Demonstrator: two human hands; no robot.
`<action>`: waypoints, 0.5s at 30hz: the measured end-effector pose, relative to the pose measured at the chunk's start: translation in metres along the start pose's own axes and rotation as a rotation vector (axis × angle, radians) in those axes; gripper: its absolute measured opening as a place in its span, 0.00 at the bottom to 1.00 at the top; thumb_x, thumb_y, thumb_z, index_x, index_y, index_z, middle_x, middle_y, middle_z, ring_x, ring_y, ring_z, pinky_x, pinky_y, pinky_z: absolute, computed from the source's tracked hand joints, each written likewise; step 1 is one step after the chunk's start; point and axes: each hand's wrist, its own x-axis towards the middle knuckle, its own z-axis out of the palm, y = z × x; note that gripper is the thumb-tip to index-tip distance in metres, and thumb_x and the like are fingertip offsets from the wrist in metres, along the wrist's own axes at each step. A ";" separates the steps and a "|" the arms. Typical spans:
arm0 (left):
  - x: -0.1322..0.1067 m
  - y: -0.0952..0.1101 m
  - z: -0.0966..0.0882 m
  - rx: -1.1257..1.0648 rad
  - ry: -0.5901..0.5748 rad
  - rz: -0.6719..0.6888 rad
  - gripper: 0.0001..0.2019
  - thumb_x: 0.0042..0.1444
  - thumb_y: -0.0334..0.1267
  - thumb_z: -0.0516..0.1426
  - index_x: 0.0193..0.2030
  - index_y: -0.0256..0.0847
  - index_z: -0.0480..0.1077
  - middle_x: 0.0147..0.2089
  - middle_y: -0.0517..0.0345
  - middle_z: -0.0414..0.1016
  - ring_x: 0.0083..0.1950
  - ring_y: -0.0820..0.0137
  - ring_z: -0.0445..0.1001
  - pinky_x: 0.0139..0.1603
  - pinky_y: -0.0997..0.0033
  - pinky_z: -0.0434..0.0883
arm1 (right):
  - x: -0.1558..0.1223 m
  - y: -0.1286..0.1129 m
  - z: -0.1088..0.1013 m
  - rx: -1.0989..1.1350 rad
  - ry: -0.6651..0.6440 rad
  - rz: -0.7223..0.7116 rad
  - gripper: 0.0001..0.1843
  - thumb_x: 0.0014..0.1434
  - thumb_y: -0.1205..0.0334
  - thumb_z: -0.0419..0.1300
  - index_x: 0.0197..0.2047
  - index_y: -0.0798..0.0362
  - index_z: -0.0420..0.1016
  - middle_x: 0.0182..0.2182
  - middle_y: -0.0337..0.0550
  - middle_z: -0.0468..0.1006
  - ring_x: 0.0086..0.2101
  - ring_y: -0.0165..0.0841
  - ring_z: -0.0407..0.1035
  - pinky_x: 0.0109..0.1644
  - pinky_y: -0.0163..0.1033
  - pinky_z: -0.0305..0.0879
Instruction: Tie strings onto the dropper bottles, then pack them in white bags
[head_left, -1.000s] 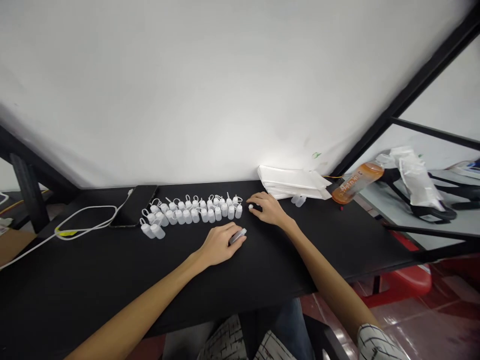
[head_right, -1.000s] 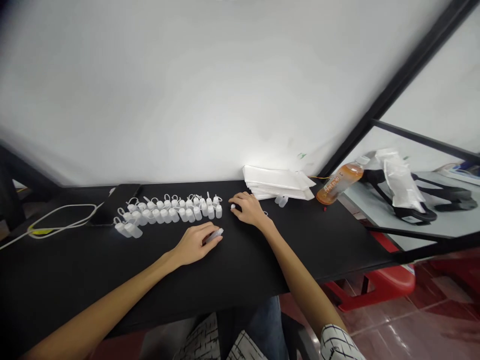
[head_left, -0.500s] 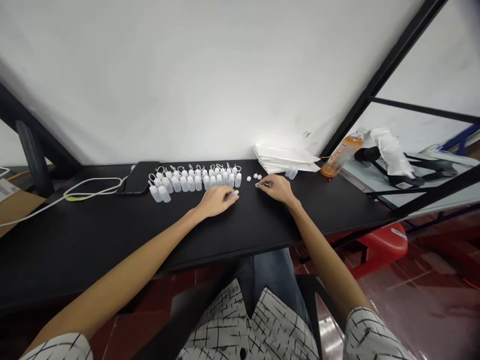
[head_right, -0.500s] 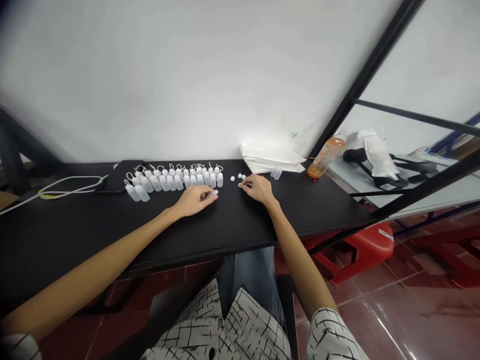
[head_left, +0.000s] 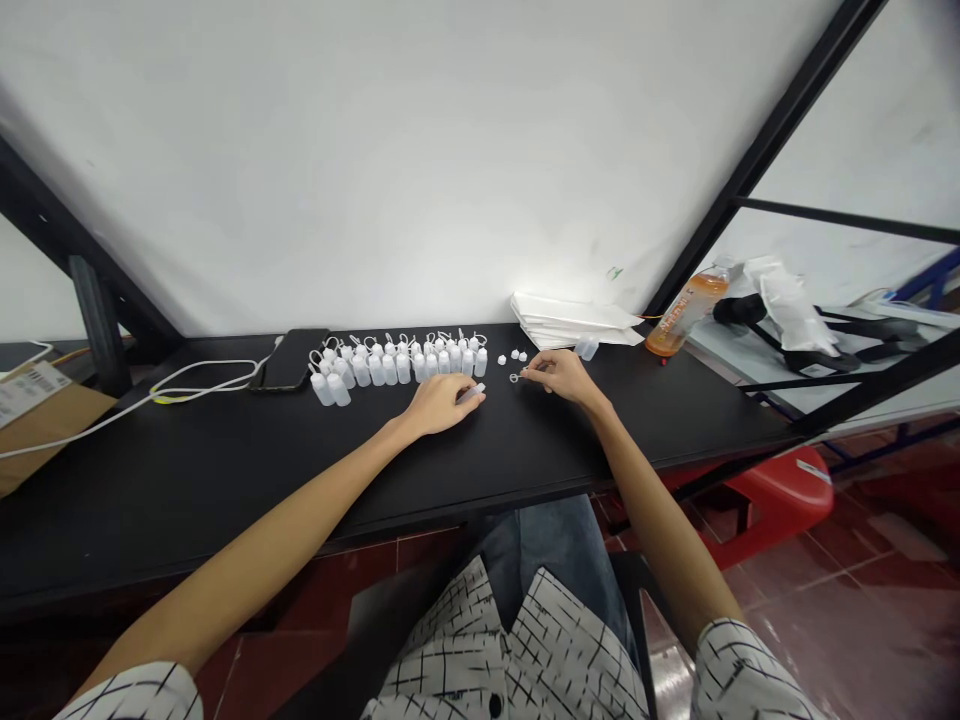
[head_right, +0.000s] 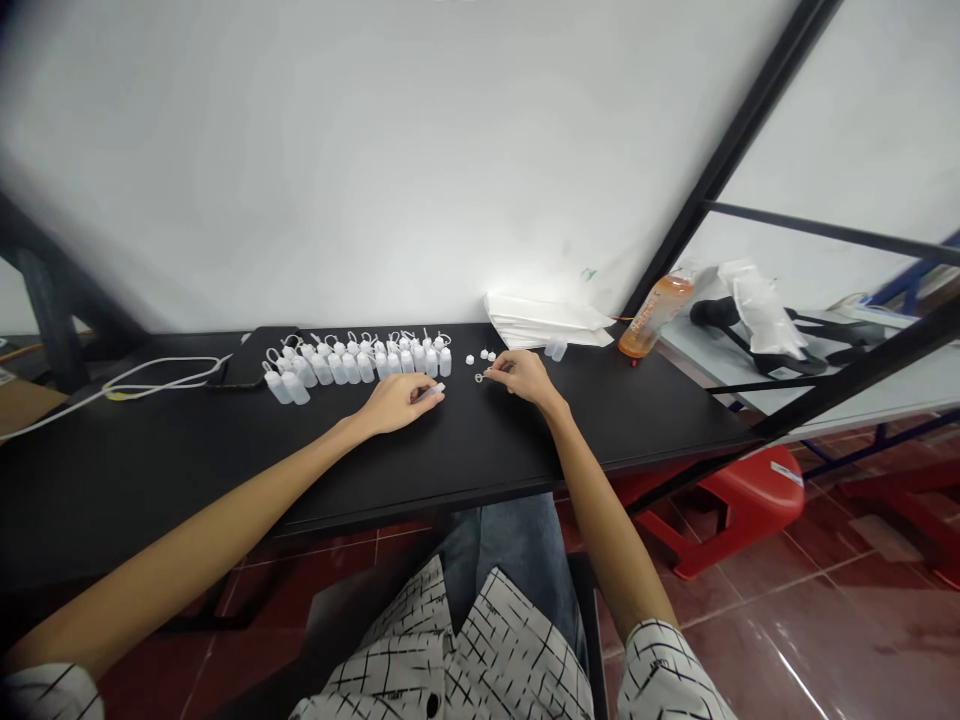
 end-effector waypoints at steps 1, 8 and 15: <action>0.000 0.000 0.000 0.003 0.004 0.004 0.15 0.60 0.46 0.53 0.30 0.38 0.72 0.28 0.58 0.71 0.27 0.72 0.62 0.28 0.72 0.53 | -0.001 -0.001 0.000 0.038 -0.016 -0.003 0.16 0.51 0.50 0.64 0.28 0.56 0.76 0.16 0.36 0.70 0.16 0.27 0.62 0.27 0.35 0.57; -0.002 0.001 0.002 0.013 0.025 0.017 0.15 0.60 0.46 0.53 0.34 0.38 0.74 0.29 0.58 0.72 0.28 0.72 0.64 0.29 0.72 0.54 | -0.001 -0.004 -0.002 0.207 0.085 -0.017 0.16 0.50 0.50 0.66 0.29 0.57 0.77 0.14 0.36 0.69 0.16 0.27 0.62 0.25 0.35 0.58; -0.005 0.008 0.006 -0.091 0.046 0.053 0.16 0.61 0.49 0.54 0.45 0.41 0.75 0.36 0.58 0.78 0.29 0.72 0.68 0.32 0.72 0.61 | -0.009 -0.025 0.003 0.515 0.002 -0.026 0.21 0.44 0.48 0.71 0.30 0.58 0.77 0.20 0.41 0.75 0.19 0.27 0.64 0.22 0.33 0.54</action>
